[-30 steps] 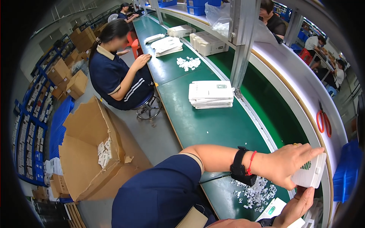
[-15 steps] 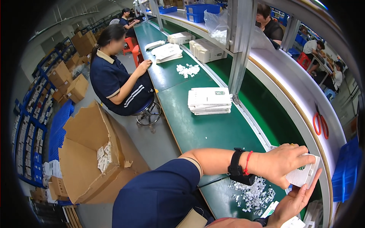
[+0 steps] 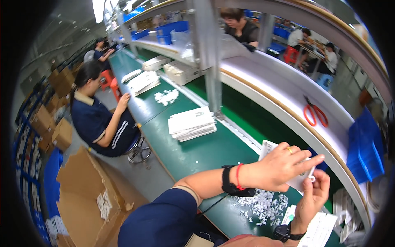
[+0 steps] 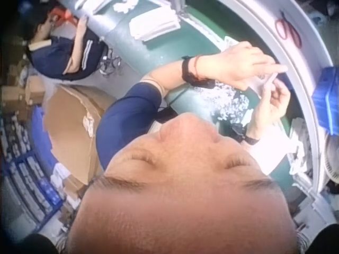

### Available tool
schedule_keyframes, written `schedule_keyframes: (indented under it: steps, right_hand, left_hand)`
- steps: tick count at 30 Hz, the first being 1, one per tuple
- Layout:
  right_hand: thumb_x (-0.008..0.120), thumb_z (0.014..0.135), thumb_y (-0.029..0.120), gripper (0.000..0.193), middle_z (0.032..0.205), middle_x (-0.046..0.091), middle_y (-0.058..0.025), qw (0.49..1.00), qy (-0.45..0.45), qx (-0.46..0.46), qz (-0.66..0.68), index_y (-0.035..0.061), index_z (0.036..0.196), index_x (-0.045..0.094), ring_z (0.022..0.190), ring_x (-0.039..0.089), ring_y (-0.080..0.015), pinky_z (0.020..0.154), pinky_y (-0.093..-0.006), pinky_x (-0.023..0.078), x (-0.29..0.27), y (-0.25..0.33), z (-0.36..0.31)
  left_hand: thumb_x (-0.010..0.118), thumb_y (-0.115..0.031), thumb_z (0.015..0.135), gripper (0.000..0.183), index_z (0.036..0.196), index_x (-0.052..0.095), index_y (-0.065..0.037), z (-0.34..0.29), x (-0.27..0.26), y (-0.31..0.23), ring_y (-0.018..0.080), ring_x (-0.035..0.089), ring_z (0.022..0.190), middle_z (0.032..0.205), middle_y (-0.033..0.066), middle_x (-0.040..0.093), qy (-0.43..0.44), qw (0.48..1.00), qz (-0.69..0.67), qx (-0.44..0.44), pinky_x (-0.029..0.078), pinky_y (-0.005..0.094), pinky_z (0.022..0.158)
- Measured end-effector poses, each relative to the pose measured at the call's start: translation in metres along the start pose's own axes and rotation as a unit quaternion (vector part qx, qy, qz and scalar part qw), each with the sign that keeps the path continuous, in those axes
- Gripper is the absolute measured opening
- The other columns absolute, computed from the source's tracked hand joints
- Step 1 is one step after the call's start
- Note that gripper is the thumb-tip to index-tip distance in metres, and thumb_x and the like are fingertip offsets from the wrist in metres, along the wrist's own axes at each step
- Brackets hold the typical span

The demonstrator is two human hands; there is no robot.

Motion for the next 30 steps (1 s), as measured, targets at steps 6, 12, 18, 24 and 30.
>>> schedule_keyframes:
  steps: [6, 12, 18, 24, 30]
  right_hand:
    - [0.057, 0.088, -0.003, 0.011, 0.089, 0.064, -0.006, 0.994, -0.098, -0.038, 0.011, -0.0024, 0.1, 0.058, 0.081, 0.06, -0.0089, 0.074, -0.0218, 0.048, -0.007, 0.002, 0.01]
    - [0.062, 0.09, 0.005, 0.007, 0.08, 0.066, -0.0044, 0.988, -0.108, -0.001, 0.106, -0.0014, 0.091, 0.059, 0.071, 0.059, -0.0045, 0.066, -0.019, 0.047, -0.017, 0.004, 0.012]
    - [0.063, 0.089, 0.003, 0.005, 0.083, 0.066, -0.0051, 0.992, -0.106, -0.041, 0.053, -0.0018, 0.088, 0.061, 0.074, 0.06, -0.0048, 0.067, -0.0188, 0.047, -0.019, 0.007, 0.009]
    - [0.064, 0.088, 0.002, 0.008, 0.089, 0.066, -0.0051, 0.997, -0.053, -0.06, 0.017, -0.0026, 0.095, 0.063, 0.079, 0.059, -0.0054, 0.07, -0.0193, 0.047, -0.021, 0.007, 0.01]
    - [0.07, 0.084, 0.004, 0.033, 0.1, 0.064, -0.0076, 0.995, -0.002, -0.099, 0.009, -0.0029, 0.114, 0.058, 0.089, 0.06, -0.0103, 0.079, -0.0246, 0.049, -0.01, 0.009, 0.01]
  left_hand:
    - [0.079, -0.024, 0.056, 0.095, 0.138, 0.037, 0.002, 0.009, 0.009, 0.001, 0.0331, 0.052, 0.111, 0.123, 0.017, 0.052, -0.046, 0.996, 0.033, -0.064, 0.037, 0.0435, 0.095]
    - [0.081, -0.025, 0.052, 0.087, 0.129, 0.047, 0.0, 0.007, 0.01, 0.001, 0.0299, 0.056, 0.098, 0.109, 0.0141, 0.058, -0.007, 0.996, 0.043, -0.077, 0.041, 0.0404, 0.088]
    - [0.083, -0.023, 0.046, 0.091, 0.128, 0.048, -0.001, 0.005, 0.012, -0.004, 0.0269, 0.056, 0.092, 0.107, 0.0111, 0.058, -0.006, 0.996, 0.033, -0.081, 0.039, 0.0385, 0.081]
    - [0.082, -0.025, 0.047, 0.091, 0.129, 0.05, -0.001, 0.002, 0.011, -0.004, 0.0267, 0.057, 0.092, 0.107, 0.0108, 0.059, -0.015, 0.994, 0.058, -0.093, 0.04, 0.0379, 0.08]
    - [0.081, -0.025, 0.048, 0.091, 0.13, 0.049, -0.001, 0.005, 0.011, -0.003, 0.0277, 0.057, 0.088, 0.102, 0.0107, 0.058, -0.063, 0.989, 0.041, -0.127, 0.042, 0.0375, 0.076]
Point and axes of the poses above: each hand's wrist, its own z-axis towards the middle knuckle, its own x-axis out of the palm, y = z × x, the point moved 2 cm from there along z, towards the middle knuckle
